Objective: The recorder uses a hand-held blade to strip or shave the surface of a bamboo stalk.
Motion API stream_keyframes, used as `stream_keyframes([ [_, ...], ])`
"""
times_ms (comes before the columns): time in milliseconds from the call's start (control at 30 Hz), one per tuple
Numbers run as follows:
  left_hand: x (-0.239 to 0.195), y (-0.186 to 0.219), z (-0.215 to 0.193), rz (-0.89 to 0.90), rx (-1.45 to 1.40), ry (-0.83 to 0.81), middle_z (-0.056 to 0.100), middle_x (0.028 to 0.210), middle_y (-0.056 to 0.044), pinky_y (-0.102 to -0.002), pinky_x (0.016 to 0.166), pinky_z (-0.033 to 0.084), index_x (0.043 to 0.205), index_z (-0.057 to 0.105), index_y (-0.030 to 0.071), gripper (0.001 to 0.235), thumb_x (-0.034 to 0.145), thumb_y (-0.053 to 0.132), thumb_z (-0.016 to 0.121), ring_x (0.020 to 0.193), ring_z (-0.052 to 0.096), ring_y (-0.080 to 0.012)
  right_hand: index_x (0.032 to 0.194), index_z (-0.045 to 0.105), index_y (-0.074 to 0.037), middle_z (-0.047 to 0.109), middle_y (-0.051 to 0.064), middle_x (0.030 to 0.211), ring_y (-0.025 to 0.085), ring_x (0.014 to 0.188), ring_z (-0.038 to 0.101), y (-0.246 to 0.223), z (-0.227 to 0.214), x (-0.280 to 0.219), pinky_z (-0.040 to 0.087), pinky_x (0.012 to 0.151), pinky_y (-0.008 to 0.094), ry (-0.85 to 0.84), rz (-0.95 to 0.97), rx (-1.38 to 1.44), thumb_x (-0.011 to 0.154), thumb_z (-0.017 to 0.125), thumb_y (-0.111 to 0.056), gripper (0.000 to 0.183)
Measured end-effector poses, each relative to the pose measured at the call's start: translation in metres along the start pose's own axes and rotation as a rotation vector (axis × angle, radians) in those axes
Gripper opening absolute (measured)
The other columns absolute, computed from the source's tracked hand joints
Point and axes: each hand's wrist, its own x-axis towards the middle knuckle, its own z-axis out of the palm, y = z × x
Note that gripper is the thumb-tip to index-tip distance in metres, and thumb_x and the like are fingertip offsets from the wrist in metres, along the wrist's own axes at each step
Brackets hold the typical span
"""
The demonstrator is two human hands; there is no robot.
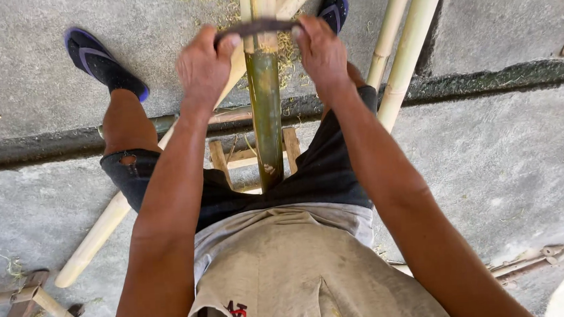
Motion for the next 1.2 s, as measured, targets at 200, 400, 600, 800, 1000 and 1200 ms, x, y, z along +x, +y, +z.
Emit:
stream_keyframes([
  [200,-0.006,-0.004,0.003,0.017,0.024,0.028,0.057,0.067,0.002,-0.038,0.051,0.045,0.093,0.063,0.012,0.04,0.105,0.05,0.063,0.056,0.051,-0.0126,0.118,0.067,-0.008,0.074,0.015,0.098,0.027,0.069,0.073,-0.004,-0.006,0.011,0.058,0.05,0.039,-0.102,0.131,0.023,0.113,0.049,-0.024,0.024],
  [400,0.0,0.007,-0.004,-0.112,-0.067,-0.115,0.056,0.067,0.004,-0.033,0.048,0.042,0.098,0.064,0.014,0.034,0.104,0.047,0.061,0.051,0.046,-0.0099,0.116,0.066,-0.008,0.074,0.018,0.109,0.029,0.082,0.074,0.012,0.005,0.002,0.063,0.065,0.039,0.17,-0.23,-0.068,0.109,0.055,-0.023,0.02],
  [600,-0.007,0.001,-0.004,-0.21,-0.096,-0.211,0.053,0.068,0.002,-0.03,0.043,0.038,0.097,0.062,0.017,0.028,0.104,0.044,0.06,0.05,0.04,-0.0084,0.118,0.068,-0.007,0.072,0.015,0.1,0.029,0.074,0.073,0.009,0.003,-0.005,0.061,0.059,0.041,0.005,0.044,0.039,0.108,0.055,-0.023,0.023],
  [800,-0.008,-0.006,0.003,-0.165,-0.067,-0.109,0.056,0.067,0.003,-0.029,0.044,0.04,0.093,0.06,0.015,0.028,0.103,0.041,0.063,0.049,0.042,-0.008,0.115,0.068,-0.008,0.074,0.014,0.103,0.032,0.075,0.073,-0.011,-0.015,0.003,0.059,0.062,0.045,-0.08,0.05,-0.001,0.108,0.056,-0.021,0.019],
  [1000,-0.007,-0.008,0.008,-0.22,-0.159,-0.153,0.06,0.07,0.002,-0.034,0.046,0.042,0.094,0.062,0.016,0.03,0.103,0.044,0.064,0.051,0.044,-0.0117,0.116,0.069,-0.009,0.075,0.018,0.103,0.034,0.08,0.074,0.0,-0.01,0.011,0.061,0.067,0.043,-0.144,0.075,-0.012,0.109,0.056,-0.017,0.017],
  [1200,-0.016,-0.016,0.006,-0.003,-0.06,-0.028,0.067,0.074,-0.013,-0.047,0.059,0.05,0.096,0.065,0.008,0.032,0.101,0.038,0.074,0.06,0.061,-0.0258,0.121,0.069,-0.014,0.075,0.016,0.111,0.03,0.094,0.078,0.015,0.003,-0.016,0.064,0.079,0.037,0.064,-0.152,0.021,0.108,0.057,-0.02,0.018],
])
